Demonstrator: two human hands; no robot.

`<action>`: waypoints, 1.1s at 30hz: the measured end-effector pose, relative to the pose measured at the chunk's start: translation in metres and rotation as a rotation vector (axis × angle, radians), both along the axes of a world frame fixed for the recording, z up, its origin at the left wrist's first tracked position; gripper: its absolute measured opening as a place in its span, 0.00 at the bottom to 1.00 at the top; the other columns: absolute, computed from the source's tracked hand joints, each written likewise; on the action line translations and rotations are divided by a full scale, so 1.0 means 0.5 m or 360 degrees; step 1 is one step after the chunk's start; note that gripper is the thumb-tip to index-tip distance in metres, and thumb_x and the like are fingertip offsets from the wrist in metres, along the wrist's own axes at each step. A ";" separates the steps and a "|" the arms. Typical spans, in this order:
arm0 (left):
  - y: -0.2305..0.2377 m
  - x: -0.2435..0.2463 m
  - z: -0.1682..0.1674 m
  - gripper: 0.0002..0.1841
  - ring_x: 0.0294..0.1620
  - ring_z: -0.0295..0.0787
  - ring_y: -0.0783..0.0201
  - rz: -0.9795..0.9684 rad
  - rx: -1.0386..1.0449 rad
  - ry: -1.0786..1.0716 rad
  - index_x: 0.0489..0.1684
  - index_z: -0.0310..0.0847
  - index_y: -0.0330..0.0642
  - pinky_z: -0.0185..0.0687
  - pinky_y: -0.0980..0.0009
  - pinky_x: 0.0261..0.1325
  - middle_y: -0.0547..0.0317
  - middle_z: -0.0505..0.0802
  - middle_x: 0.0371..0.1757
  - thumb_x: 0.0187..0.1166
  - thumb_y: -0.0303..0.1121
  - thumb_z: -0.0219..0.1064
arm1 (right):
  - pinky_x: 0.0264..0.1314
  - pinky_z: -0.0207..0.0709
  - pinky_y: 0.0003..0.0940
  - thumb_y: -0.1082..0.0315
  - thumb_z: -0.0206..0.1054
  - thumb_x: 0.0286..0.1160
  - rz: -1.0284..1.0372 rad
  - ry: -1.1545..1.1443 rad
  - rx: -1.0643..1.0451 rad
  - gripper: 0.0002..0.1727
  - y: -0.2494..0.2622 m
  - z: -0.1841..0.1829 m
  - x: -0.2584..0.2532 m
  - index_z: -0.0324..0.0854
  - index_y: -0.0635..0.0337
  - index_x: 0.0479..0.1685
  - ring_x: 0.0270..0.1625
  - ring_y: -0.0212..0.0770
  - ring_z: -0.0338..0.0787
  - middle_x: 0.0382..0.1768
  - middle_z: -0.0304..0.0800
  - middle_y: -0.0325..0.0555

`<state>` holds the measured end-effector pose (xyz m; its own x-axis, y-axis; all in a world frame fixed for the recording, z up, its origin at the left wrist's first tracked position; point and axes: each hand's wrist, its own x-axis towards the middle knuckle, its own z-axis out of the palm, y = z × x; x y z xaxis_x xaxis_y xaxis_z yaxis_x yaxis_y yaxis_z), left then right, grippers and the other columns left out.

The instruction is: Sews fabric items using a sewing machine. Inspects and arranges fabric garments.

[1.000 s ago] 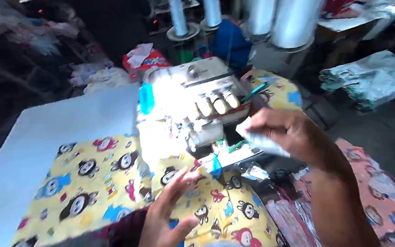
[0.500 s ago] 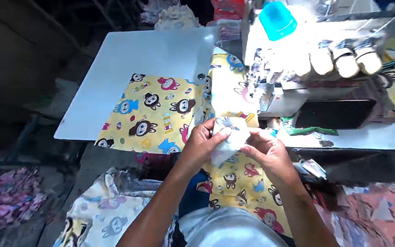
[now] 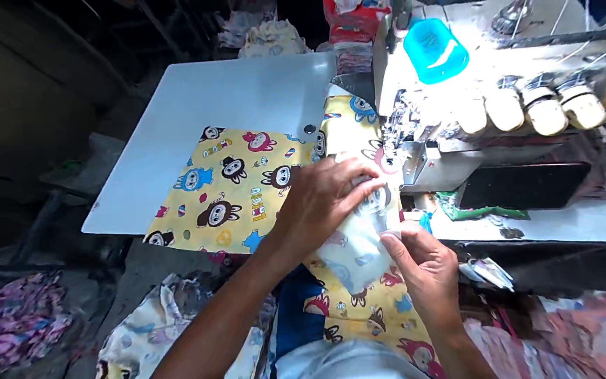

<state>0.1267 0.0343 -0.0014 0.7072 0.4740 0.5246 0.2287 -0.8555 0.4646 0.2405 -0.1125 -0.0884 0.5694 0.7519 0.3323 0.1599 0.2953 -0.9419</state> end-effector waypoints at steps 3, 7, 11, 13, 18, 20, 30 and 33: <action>0.079 0.064 -0.027 0.06 0.40 0.88 0.62 -0.0157 0.0229 0.0019 0.37 0.94 0.41 0.77 0.71 0.47 0.52 0.94 0.36 0.76 0.32 0.72 | 0.54 0.80 0.13 0.66 0.75 0.70 -0.0279 -0.0137 -0.0069 0.06 0.032 -0.032 0.026 0.91 0.61 0.34 0.50 0.22 0.84 0.45 0.84 0.39; 0.082 0.071 -0.035 0.03 0.43 0.88 0.63 -0.0153 0.0061 0.0130 0.34 0.90 0.38 0.80 0.69 0.50 0.53 0.92 0.38 0.74 0.27 0.71 | 0.60 0.83 0.18 0.63 0.74 0.72 -0.0157 0.0057 -0.0123 0.09 0.044 -0.052 0.047 0.91 0.60 0.38 0.59 0.28 0.86 0.57 0.86 0.43; 0.064 0.060 -0.023 0.04 0.41 0.88 0.71 0.0066 -0.0001 0.0268 0.34 0.92 0.44 0.80 0.77 0.45 0.61 0.93 0.38 0.74 0.31 0.71 | 0.57 0.86 0.19 0.65 0.75 0.72 -0.0032 0.0213 -0.0095 0.05 0.036 -0.055 0.048 0.92 0.57 0.36 0.53 0.28 0.90 0.47 0.91 0.39; 0.069 0.059 -0.016 0.04 0.36 0.84 0.74 0.0094 -0.0023 0.0314 0.33 0.91 0.44 0.76 0.78 0.38 0.63 0.91 0.36 0.74 0.30 0.70 | 0.52 0.88 0.20 0.68 0.76 0.70 0.0009 0.0294 -0.0044 0.03 0.037 -0.051 0.050 0.91 0.58 0.36 0.48 0.29 0.91 0.43 0.91 0.39; 0.080 0.061 -0.009 0.04 0.36 0.83 0.73 0.0192 -0.0053 0.0384 0.37 0.91 0.49 0.73 0.74 0.38 0.66 0.91 0.39 0.76 0.36 0.72 | 0.49 0.87 0.19 0.71 0.77 0.68 0.0040 0.0395 -0.0047 0.15 0.042 -0.033 0.054 0.85 0.65 0.53 0.41 0.27 0.91 0.40 0.93 0.37; 0.079 0.066 -0.014 0.05 0.34 0.80 0.73 0.0202 -0.0043 0.0337 0.38 0.90 0.48 0.69 0.75 0.37 0.65 0.89 0.36 0.76 0.37 0.73 | 0.48 0.87 0.17 0.70 0.75 0.72 0.0015 0.0325 -0.0060 0.08 0.042 -0.032 0.054 0.89 0.64 0.45 0.42 0.26 0.90 0.40 0.91 0.37; 0.104 0.097 -0.037 0.10 0.31 0.79 0.64 0.0201 -0.0005 0.0196 0.41 0.83 0.40 0.71 0.68 0.36 0.55 0.88 0.34 0.75 0.35 0.76 | 0.36 0.82 0.10 0.79 0.64 0.78 -0.0024 0.0228 -0.0038 0.15 0.049 0.010 0.047 0.71 0.66 0.60 0.33 0.18 0.88 0.37 0.93 0.32; 0.151 0.120 -0.049 0.12 0.44 0.88 0.59 0.0312 0.0013 0.0071 0.43 0.86 0.37 0.79 0.64 0.52 0.50 0.91 0.40 0.76 0.37 0.74 | 0.33 0.79 0.10 0.78 0.66 0.75 -0.0101 0.0136 -0.0040 0.17 0.061 0.016 0.047 0.70 0.66 0.61 0.30 0.18 0.86 0.33 0.92 0.31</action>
<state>0.1867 0.1100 -0.0261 0.6242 0.6009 0.4992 0.4116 -0.7961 0.4436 0.2641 -0.0821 -0.0803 0.6416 0.7210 0.2617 0.0960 0.2630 -0.9600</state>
